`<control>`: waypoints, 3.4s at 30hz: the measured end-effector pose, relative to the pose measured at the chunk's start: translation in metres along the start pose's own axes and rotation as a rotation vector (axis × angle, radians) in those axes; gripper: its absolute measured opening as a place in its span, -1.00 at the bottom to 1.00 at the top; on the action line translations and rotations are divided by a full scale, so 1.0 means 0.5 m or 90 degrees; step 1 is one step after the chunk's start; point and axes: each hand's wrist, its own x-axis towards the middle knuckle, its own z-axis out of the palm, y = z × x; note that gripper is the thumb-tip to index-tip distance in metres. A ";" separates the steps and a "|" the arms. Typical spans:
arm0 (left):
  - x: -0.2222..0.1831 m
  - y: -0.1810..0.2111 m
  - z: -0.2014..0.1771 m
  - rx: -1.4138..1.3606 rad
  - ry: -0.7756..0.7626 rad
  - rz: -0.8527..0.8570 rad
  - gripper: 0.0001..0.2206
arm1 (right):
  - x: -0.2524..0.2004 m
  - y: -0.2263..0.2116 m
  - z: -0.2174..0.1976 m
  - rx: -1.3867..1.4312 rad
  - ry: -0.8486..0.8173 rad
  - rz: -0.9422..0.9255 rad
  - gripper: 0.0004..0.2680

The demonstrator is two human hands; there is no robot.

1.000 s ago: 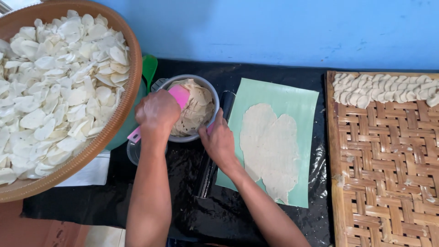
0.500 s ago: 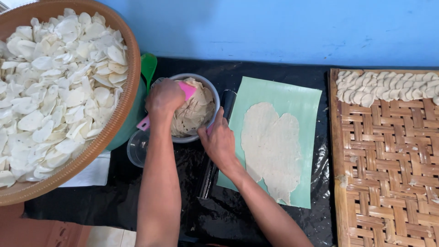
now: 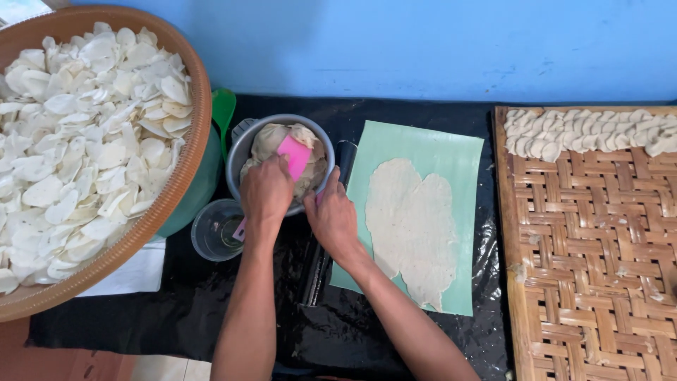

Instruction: Flattening dough with a rolling pin and cutting out circular chips using a circular cutter.

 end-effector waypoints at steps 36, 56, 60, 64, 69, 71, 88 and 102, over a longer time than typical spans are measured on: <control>-0.383 0.183 0.161 -0.064 -0.311 0.366 -0.42 | -0.350 0.290 -0.333 -0.010 0.127 0.269 -0.63; -0.321 0.211 0.032 0.121 -0.503 0.358 -0.27 | -0.344 0.275 -0.336 -0.029 0.137 0.265 -0.63; -0.310 0.229 -0.010 0.047 -0.454 0.314 -0.34 | -0.341 0.270 -0.338 -0.038 0.134 0.263 -0.64; -0.309 0.228 0.023 -0.009 -0.407 0.301 -0.46 | -0.337 0.275 -0.336 -0.030 0.120 0.268 -0.64; -0.318 0.249 0.040 -0.036 -0.415 0.323 -0.45 | -0.339 0.276 -0.336 -0.039 0.134 0.253 -0.64; -0.329 0.244 0.057 0.005 -0.444 0.341 -0.39 | -0.341 0.277 -0.337 -0.040 0.134 0.255 -0.64; -0.375 0.225 0.069 0.097 -0.425 0.451 -0.35 | -0.342 0.294 -0.327 -0.041 0.131 0.224 -0.63; -0.380 0.234 0.073 0.134 -0.376 0.468 -0.39 | -0.340 0.297 -0.328 -0.066 0.130 0.204 -0.64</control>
